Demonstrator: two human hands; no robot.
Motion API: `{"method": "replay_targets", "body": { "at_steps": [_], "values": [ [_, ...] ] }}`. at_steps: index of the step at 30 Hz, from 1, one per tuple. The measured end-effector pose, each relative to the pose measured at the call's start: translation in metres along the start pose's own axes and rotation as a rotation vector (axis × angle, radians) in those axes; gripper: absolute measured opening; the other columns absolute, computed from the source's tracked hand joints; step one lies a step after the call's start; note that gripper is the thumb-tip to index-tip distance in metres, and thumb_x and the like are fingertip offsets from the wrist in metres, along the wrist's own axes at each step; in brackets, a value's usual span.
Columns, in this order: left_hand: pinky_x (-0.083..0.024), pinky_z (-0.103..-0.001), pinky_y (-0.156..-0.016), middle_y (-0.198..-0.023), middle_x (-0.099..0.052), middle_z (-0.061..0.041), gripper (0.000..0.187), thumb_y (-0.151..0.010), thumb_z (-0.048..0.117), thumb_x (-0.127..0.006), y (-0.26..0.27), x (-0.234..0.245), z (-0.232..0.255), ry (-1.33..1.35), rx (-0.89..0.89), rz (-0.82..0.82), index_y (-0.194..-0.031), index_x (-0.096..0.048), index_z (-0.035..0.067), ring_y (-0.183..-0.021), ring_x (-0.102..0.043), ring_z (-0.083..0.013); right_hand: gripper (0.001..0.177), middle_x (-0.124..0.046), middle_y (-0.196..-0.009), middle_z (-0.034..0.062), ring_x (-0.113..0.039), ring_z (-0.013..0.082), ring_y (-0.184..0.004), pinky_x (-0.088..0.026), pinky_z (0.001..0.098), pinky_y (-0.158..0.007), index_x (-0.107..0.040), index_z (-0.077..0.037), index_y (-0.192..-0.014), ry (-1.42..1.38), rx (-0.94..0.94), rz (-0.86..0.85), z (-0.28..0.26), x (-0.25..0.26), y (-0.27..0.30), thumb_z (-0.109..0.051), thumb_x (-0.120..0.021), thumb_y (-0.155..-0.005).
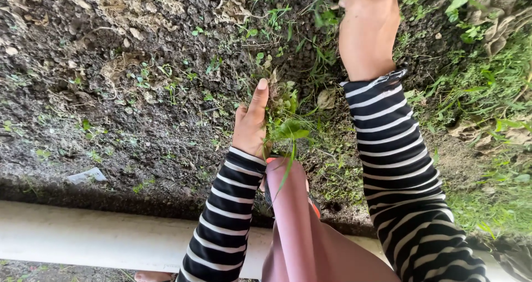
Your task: Weeding a garden area manually next to a white PVC pipe.
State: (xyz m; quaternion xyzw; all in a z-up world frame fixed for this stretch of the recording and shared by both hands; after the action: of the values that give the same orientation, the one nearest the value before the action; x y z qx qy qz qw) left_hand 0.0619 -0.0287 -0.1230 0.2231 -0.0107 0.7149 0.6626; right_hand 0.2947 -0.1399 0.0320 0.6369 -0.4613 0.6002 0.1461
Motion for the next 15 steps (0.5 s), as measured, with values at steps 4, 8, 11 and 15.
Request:
{"method": "replay_targets", "body": {
  "at_steps": [4, 8, 11, 15],
  "values": [
    [-0.010, -0.048, -0.124, -0.166, -0.046, -0.010, 0.064, -0.102, 0.013, -0.043, 0.001, 0.001, -0.006, 0.247, 0.051, 0.060, -0.164, -0.032, 0.018, -0.144, -0.049, -0.0204, 0.013, -0.071, -0.095, 0.0112, -0.069, 0.0268, -0.092, -0.060, 0.0363, -0.078, -0.069, -0.003, -0.085, -0.027, 0.001, 0.065, 0.012, 0.003, 0.009, 0.009, -0.068, -0.088],
    [-0.045, -0.037, -0.096, -0.105, -0.064, -0.017, 0.062, -0.104, 0.026, -0.055, -0.003, -0.005, -0.008, -0.102, 0.383, -0.040, -0.165, -0.047, 0.022, -0.096, -0.052, -0.0275, 0.017, -0.076, -0.094, 0.0102, -0.075, 0.0192, -0.082, -0.060, 0.0293, -0.071, -0.075, -0.002, -0.100, -0.360, -0.098, 0.009, -0.023, 0.037, 0.032, 0.012, -0.065, -0.104],
    [-0.033, -0.040, -0.070, -0.090, -0.037, 0.002, 0.055, -0.111, 0.032, -0.058, -0.011, -0.033, -0.019, 1.159, 0.484, 0.170, -0.110, -0.051, -0.023, -0.083, -0.034, -0.0177, 0.012, -0.077, -0.098, 0.0117, -0.080, 0.0165, -0.084, -0.060, 0.0225, -0.061, -0.074, -0.004, -0.107, -0.581, -0.261, -0.096, -0.063, 0.052, 0.046, 0.005, -0.066, -0.105],
    [-0.049, -0.032, -0.090, -0.113, -0.067, -0.008, 0.047, -0.108, 0.034, -0.063, -0.036, -0.012, 0.054, 1.151, 0.431, 0.159, -0.131, -0.065, -0.007, -0.099, -0.062, -0.0152, 0.039, -0.069, -0.112, 0.0187, -0.077, 0.0215, -0.095, -0.062, 0.0259, -0.072, -0.051, -0.002, -0.131, -0.655, -0.231, -0.186, -0.092, 0.060, 0.044, -0.001, -0.070, -0.097]
  ]
}}
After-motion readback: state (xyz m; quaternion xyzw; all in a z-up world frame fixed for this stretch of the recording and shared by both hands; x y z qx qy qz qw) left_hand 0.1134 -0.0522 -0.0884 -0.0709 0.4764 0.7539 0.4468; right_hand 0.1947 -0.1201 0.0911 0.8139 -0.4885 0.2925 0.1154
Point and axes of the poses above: each hand's wrist, its own y-axis away from the middle knuckle, its own x-axis out of the back of the hand, z = x × y, the point moved 10 cm from there along -y, towards the middle knuckle
